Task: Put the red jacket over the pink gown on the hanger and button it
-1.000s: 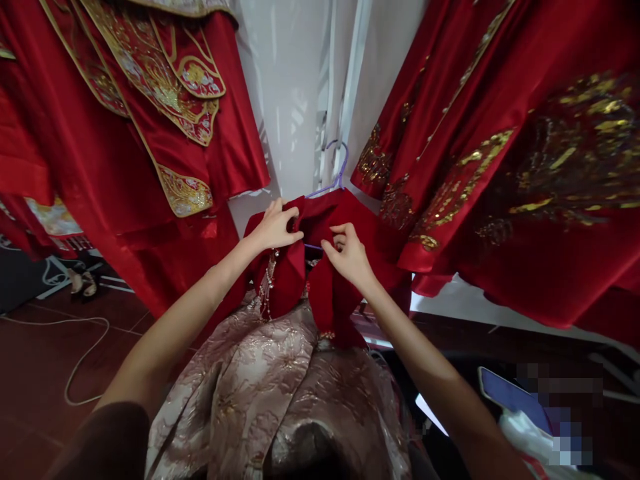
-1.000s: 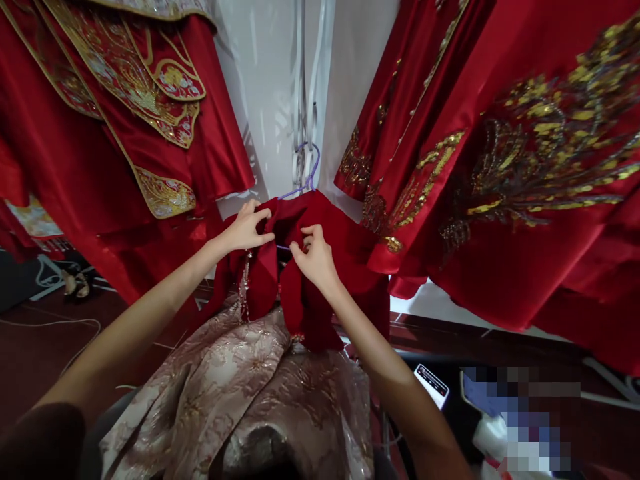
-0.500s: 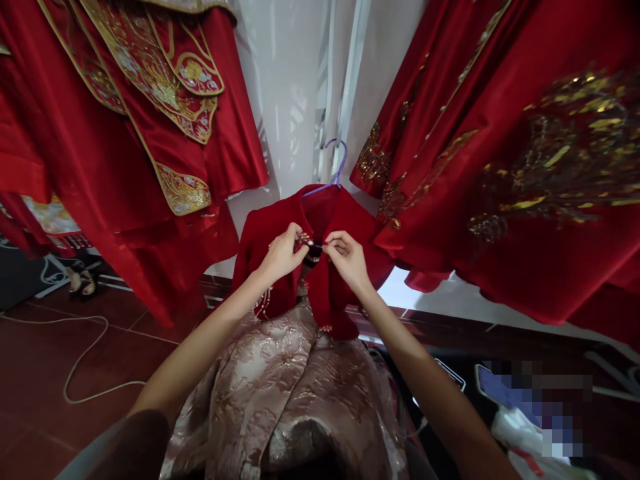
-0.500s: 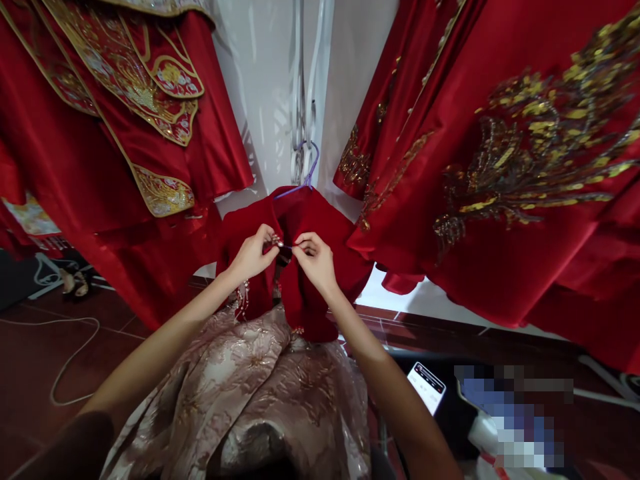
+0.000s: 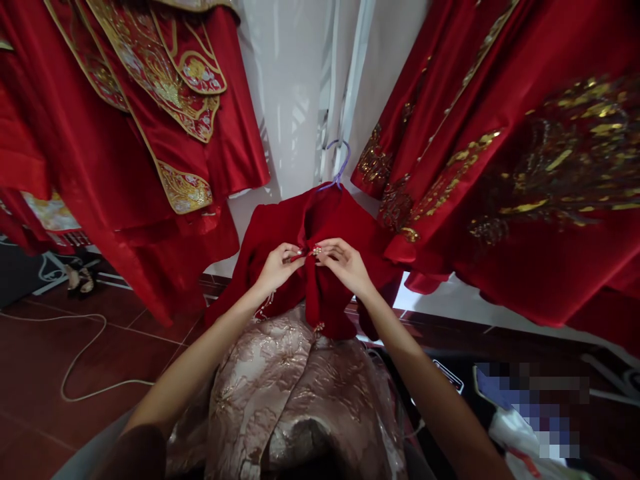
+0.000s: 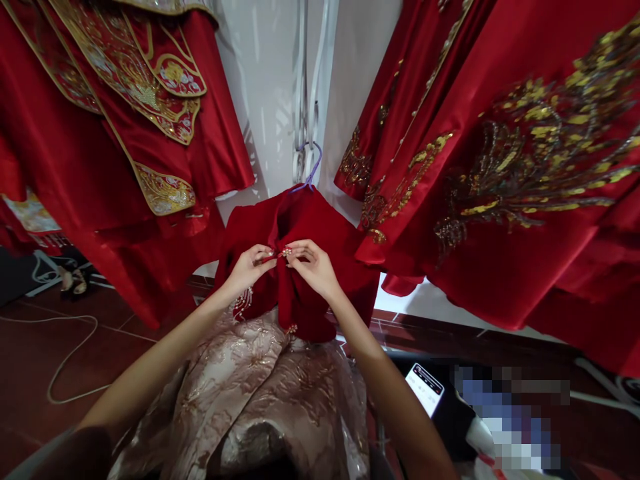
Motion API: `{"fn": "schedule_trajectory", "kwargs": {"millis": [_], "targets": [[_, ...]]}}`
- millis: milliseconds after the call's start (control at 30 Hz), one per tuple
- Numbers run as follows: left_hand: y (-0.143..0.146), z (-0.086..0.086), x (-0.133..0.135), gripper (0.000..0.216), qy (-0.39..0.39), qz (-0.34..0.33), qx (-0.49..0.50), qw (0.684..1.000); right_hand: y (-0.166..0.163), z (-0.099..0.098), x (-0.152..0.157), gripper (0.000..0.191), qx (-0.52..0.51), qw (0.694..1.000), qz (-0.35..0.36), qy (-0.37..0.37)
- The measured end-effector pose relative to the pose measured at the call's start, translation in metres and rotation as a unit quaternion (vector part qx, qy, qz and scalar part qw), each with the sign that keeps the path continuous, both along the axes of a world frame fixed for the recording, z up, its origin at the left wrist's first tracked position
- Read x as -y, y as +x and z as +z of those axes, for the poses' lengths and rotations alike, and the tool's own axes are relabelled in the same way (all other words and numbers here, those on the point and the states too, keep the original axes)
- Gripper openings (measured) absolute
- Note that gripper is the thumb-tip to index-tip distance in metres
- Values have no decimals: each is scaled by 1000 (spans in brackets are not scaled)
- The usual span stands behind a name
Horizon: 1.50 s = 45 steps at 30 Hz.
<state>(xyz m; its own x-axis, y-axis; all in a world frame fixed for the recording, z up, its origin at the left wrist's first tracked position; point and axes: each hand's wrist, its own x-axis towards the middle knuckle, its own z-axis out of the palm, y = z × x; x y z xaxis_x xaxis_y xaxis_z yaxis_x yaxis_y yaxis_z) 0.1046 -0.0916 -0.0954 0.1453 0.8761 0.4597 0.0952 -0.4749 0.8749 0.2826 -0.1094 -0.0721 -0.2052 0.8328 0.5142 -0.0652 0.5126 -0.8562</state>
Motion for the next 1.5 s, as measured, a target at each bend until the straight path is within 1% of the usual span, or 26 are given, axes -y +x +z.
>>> {"fn": "schedule_trajectory", "kwargs": {"millis": [67, 167, 267, 333, 467, 567, 667, 833, 933, 1200, 1433, 1500], "targets": [[-2, 3, 3, 17, 26, 2, -26, 999, 1, 0, 0, 31, 14, 1000, -14, 13], [-3, 14, 10, 9, 86, 25, -115, 989, 1, 2, 1, 31, 43, 998, -38, 32], [-2, 26, 17, 11, 145, 57, -231, 960, 0, 5, 3, 30, 62, 995, -59, 44], [-2, 33, 22, 13, 175, 67, -294, 937, -1, 5, 3, 29, 64, 994, -75, 48], [-3, 44, 27, 12, 214, 58, -369, 903, -2, 4, 4, 25, 58, 992, -99, 56], [-3, 49, 28, 12, 227, 51, -385, 893, -3, 3, 5, 24, 56, 991, -106, 56], [-2, 51, 28, 16, 229, 48, -387, 892, -4, 4, 7, 26, 48, 989, -122, 61], [-1, 51, 27, 15, 228, 43, -387, 892, -7, 1, 15, 28, 31, 982, -166, 81], [-1, 52, 27, 17, 227, 43, -391, 891, -7, 0, 16, 33, 41, 984, -151, 84], [2, 56, 32, 21, 243, 57, -432, 867, -3, 1, 11, 37, 57, 988, -123, 77], [3, 54, 30, 22, 257, 63, -444, 856, -3, -2, 12, 39, 55, 990, -109, 77], [5, 54, 28, 20, 260, 55, -438, 859, -4, -2, 9, 39, 64, 988, -113, 84]]}}
